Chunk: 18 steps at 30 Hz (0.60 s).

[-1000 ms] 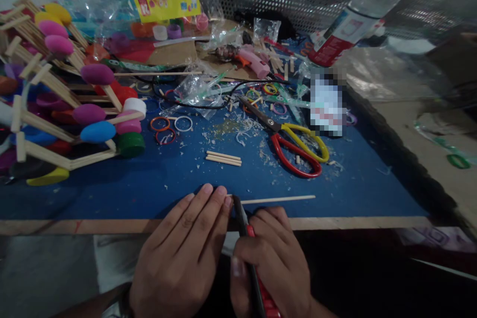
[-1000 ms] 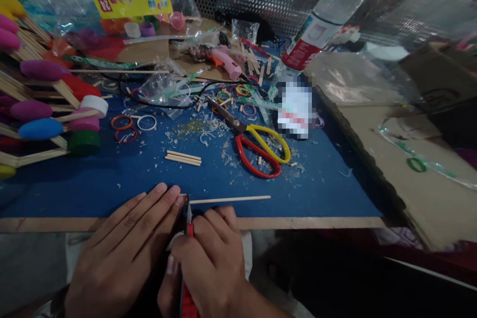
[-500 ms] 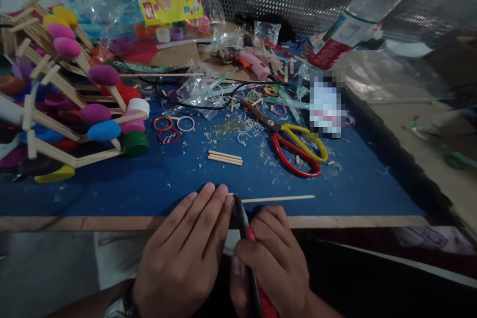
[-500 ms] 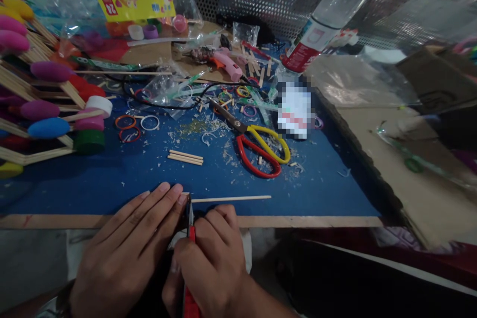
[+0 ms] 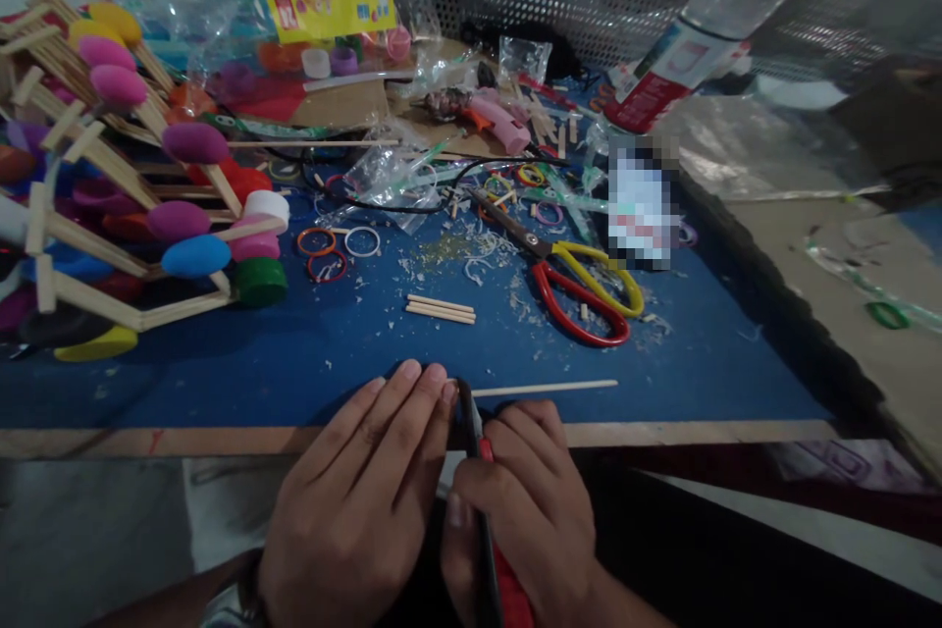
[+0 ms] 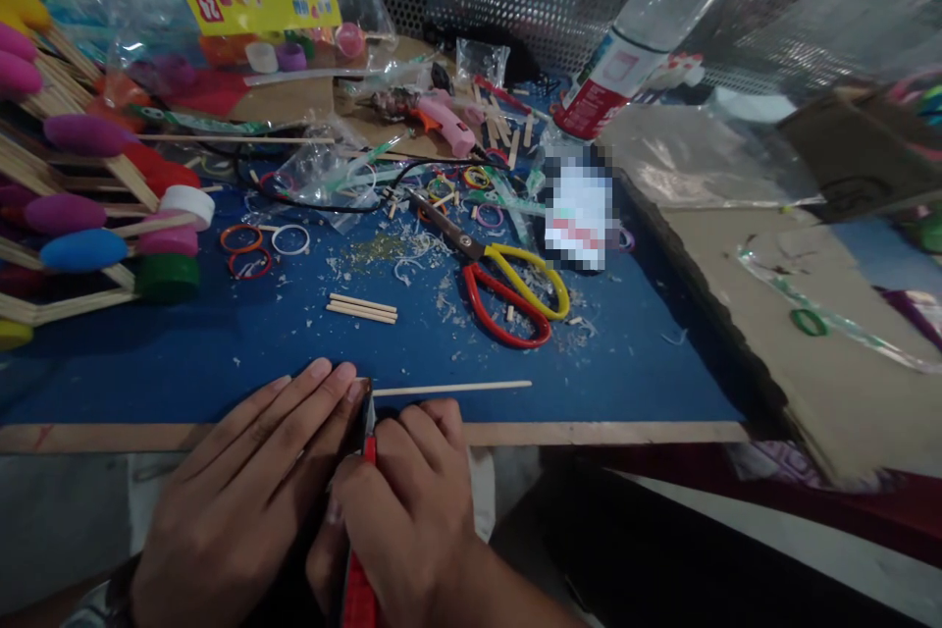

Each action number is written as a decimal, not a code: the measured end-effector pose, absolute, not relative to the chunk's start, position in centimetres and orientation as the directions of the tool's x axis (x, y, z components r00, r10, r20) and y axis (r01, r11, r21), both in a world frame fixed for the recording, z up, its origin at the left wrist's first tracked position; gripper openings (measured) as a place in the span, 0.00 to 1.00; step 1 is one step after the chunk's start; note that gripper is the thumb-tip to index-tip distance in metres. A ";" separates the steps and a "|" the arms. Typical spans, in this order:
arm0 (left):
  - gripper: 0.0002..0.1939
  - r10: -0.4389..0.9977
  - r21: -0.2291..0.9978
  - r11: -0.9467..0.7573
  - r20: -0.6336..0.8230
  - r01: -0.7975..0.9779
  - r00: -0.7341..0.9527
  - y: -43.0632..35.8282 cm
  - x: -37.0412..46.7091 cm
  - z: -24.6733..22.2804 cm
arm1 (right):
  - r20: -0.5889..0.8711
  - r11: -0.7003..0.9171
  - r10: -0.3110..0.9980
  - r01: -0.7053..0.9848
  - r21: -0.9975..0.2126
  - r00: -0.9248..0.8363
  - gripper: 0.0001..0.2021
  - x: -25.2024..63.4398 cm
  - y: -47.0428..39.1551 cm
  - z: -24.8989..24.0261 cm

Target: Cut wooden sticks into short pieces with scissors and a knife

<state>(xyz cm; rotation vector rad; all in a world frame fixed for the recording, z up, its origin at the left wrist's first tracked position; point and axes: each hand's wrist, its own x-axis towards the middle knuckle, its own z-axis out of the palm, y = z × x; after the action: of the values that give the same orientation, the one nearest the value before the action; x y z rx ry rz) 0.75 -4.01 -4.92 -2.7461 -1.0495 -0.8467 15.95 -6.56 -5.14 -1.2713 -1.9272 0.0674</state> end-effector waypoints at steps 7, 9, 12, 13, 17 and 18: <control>0.18 0.580 0.101 -0.762 0.547 0.640 0.604 -3.9 0.9 -5.2 | 0.579 0.479 0.799 0.756 -0.446 -0.164 0.08 15.8 -6.4 -5.0; 0.19 0.588 0.115 -0.762 0.536 0.637 0.606 -3.9 0.8 -5.1 | 0.575 0.483 0.801 0.750 -0.452 -0.169 0.08 15.9 -6.4 -5.0; 0.20 0.623 0.199 -0.760 0.495 0.619 0.605 -4.0 0.2 -4.7 | 0.582 0.499 0.795 0.731 -0.465 -0.173 0.09 16.0 -6.4 -5.1; 0.21 0.644 0.243 -0.750 0.481 0.615 0.595 -4.1 0.0 -4.4 | 0.585 0.509 0.791 0.722 -0.469 -0.178 0.09 16.1 -6.5 -5.1; 0.28 0.776 0.426 -0.628 0.401 0.651 0.487 -4.2 -1.4 -3.0 | 0.577 0.517 0.794 0.710 -0.477 -0.190 0.09 16.2 -6.5 -5.0; 0.29 0.811 0.464 -0.584 0.361 0.666 0.460 -4.1 -1.7 -2.6 | 0.575 0.513 0.796 0.714 -0.476 -0.188 0.09 16.2 -6.5 -4.9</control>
<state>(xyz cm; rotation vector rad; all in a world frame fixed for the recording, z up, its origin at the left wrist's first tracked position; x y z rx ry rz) -1.68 -4.15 -2.63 -2.8968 -1.4995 -0.9635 16.15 -6.49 -4.87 -1.2388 -1.9402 0.1275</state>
